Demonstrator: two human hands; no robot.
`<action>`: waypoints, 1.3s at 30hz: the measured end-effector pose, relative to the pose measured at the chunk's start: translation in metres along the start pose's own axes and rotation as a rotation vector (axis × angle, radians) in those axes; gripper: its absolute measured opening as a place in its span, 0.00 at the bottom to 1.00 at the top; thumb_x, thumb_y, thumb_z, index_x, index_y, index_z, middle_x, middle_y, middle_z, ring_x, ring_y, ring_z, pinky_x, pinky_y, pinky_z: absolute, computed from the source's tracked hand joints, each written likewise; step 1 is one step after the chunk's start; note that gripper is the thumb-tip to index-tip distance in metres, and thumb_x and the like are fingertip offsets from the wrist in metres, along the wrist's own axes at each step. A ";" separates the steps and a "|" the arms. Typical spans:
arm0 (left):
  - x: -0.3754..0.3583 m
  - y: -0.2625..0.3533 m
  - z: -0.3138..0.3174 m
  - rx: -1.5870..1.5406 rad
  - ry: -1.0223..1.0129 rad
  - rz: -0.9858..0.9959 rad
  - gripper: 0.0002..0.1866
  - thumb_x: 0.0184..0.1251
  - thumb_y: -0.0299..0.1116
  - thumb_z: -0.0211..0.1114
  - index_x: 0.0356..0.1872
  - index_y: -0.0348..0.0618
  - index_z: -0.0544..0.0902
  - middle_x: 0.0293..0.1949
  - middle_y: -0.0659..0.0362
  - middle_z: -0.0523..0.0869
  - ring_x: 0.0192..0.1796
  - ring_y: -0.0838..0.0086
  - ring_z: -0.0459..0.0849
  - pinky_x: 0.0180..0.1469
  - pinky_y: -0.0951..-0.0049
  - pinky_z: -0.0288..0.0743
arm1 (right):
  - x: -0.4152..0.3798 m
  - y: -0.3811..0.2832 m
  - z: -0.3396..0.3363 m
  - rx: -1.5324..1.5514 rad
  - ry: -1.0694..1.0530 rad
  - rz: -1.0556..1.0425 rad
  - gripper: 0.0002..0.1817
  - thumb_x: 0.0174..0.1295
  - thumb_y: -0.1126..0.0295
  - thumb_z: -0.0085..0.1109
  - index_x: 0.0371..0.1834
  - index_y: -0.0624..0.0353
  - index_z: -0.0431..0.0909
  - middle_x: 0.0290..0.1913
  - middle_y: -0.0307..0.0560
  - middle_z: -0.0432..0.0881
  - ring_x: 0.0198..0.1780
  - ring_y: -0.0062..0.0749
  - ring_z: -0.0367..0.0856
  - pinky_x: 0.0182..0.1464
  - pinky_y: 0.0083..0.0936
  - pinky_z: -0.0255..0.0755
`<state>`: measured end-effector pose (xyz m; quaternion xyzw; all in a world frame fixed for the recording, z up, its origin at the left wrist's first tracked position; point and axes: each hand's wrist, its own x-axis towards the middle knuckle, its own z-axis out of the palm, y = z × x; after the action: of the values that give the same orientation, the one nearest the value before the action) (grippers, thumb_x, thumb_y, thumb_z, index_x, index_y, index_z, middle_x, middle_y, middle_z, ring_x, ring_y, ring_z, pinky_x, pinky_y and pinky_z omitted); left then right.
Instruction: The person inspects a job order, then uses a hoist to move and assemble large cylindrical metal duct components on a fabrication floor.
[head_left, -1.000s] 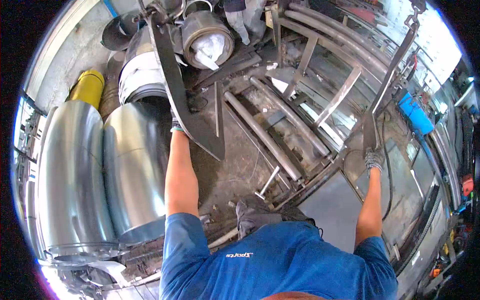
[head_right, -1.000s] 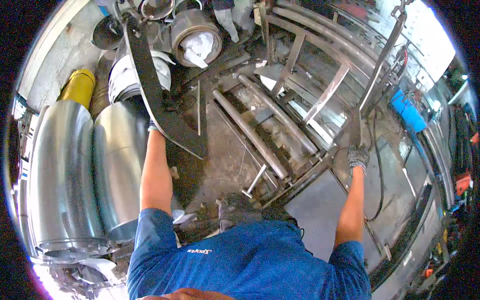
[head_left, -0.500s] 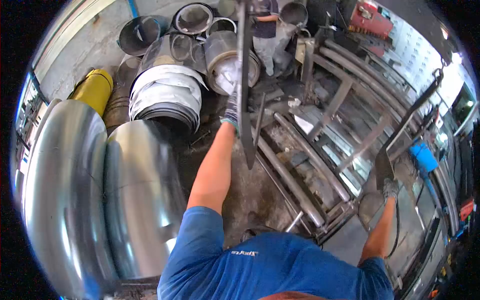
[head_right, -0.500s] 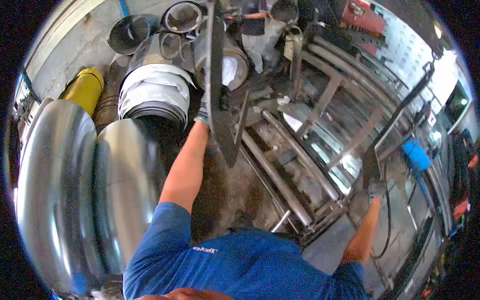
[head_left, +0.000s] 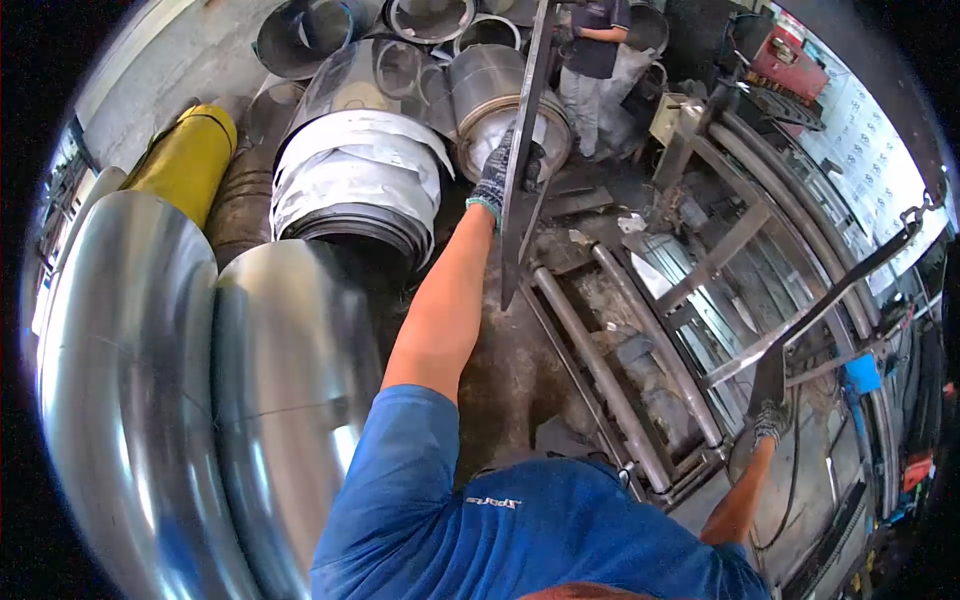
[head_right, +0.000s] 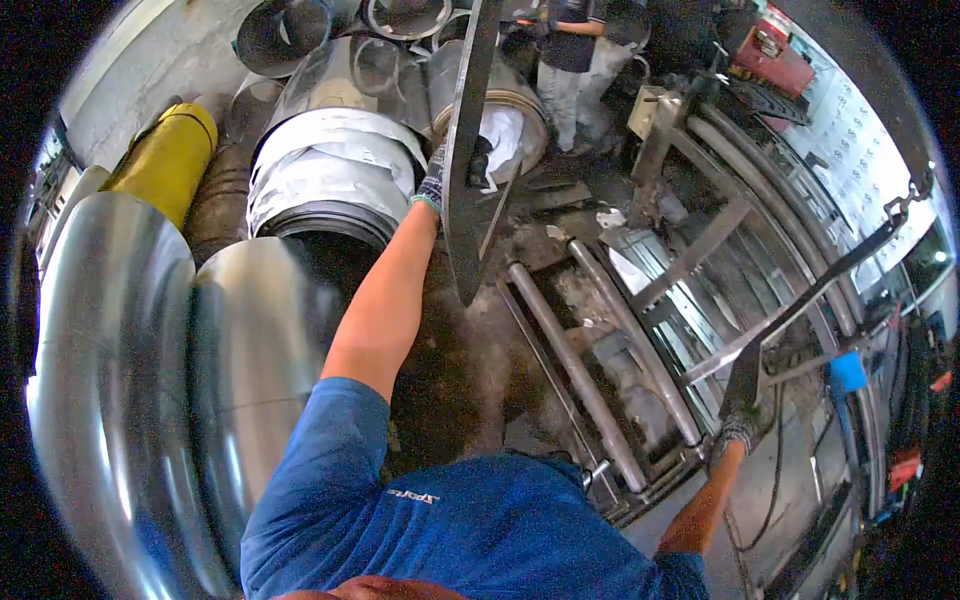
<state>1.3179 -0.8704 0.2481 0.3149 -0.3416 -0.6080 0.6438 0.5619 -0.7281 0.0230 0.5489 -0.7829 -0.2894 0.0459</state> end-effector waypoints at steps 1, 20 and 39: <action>0.007 0.013 -0.009 0.005 0.009 0.008 0.23 0.67 0.51 0.54 0.33 0.37 0.80 0.16 0.60 0.75 0.12 0.72 0.70 0.13 0.73 0.65 | 0.005 -0.014 0.000 0.022 0.145 0.048 0.25 0.66 0.51 0.43 0.61 0.52 0.69 0.62 0.56 0.69 0.62 0.41 0.68 0.65 0.32 0.60; 0.170 0.140 -0.239 0.064 -0.109 0.125 0.20 0.71 0.45 0.51 0.45 0.35 0.79 0.25 0.62 0.78 0.23 0.76 0.74 0.26 0.75 0.72 | -0.011 -0.230 -0.124 0.554 0.350 0.149 0.35 0.59 0.45 0.53 0.59 0.65 0.69 0.57 0.62 0.74 0.59 0.51 0.72 0.60 0.37 0.64; 0.300 0.263 -0.297 0.087 0.101 0.229 0.12 0.69 0.43 0.56 0.36 0.46 0.80 0.21 0.66 0.74 0.18 0.78 0.69 0.19 0.76 0.64 | -0.075 -0.415 -0.294 0.926 0.418 0.230 0.28 0.58 0.48 0.53 0.50 0.63 0.76 0.49 0.64 0.78 0.52 0.60 0.74 0.55 0.43 0.68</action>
<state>1.7199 -1.1563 0.3125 0.3317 -0.3687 -0.4983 0.7111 1.0513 -0.8756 0.0763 0.4681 -0.8582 0.2100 -0.0150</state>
